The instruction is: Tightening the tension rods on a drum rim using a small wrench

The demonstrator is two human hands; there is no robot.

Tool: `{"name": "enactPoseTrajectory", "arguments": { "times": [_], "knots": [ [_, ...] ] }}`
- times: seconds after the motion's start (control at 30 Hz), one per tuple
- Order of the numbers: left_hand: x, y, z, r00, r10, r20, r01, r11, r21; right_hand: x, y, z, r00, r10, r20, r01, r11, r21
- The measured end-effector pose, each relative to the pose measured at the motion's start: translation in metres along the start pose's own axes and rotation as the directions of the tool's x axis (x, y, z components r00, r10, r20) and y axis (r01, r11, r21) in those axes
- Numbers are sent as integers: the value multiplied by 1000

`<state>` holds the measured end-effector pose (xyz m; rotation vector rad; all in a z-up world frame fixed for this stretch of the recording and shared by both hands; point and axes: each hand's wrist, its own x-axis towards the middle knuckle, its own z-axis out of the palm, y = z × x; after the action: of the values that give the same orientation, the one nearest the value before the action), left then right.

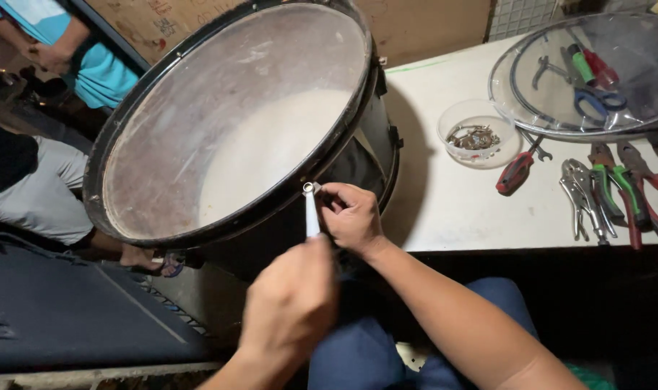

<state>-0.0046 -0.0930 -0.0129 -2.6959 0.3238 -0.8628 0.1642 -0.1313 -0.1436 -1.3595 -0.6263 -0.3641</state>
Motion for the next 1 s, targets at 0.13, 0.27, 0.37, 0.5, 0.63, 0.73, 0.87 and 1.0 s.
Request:
{"name": "enactPoseTrajectory", "arguments": {
  "times": [0.13, 0.27, 0.37, 0.5, 0.63, 0.73, 0.87, 1.0],
  "knots": [
    [73, 12, 36, 990, 132, -57, -131, 991, 24, -24, -67, -9, 988, 93, -123, -81, 992, 93],
    [151, -22, 97, 996, 91, -23, -93, 989, -111, -30, -51, -11, 993, 101, -57, -100, 995, 21],
    [174, -47, 119, 992, -29, 120, 57, 970, -237, -22, -38, -6, 994, 107, -20, -108, 994, -21],
    [164, -31, 98, 882, 198, -427, -51, 942, 331, -18, -14, 7, 987, 161, -20, -162, 983, -81],
    [107, -49, 39, 850, 154, -504, -39, 972, 232, -19, 14, 7, 968, 247, 39, -241, 963, -118],
    [64, -63, 24, 809, -62, -584, -110, 961, -254, -3, 28, 3, 966, 259, 20, -253, 955, -154],
    [-2, -68, 15, 827, -333, -454, 18, 821, -570, -13, 41, 7, 973, 229, -5, -228, 971, 66],
    [-23, -56, 23, 771, -508, -384, 88, 682, -726, -6, 14, 6, 955, 298, -3, -298, 954, 33]
  ]
}}
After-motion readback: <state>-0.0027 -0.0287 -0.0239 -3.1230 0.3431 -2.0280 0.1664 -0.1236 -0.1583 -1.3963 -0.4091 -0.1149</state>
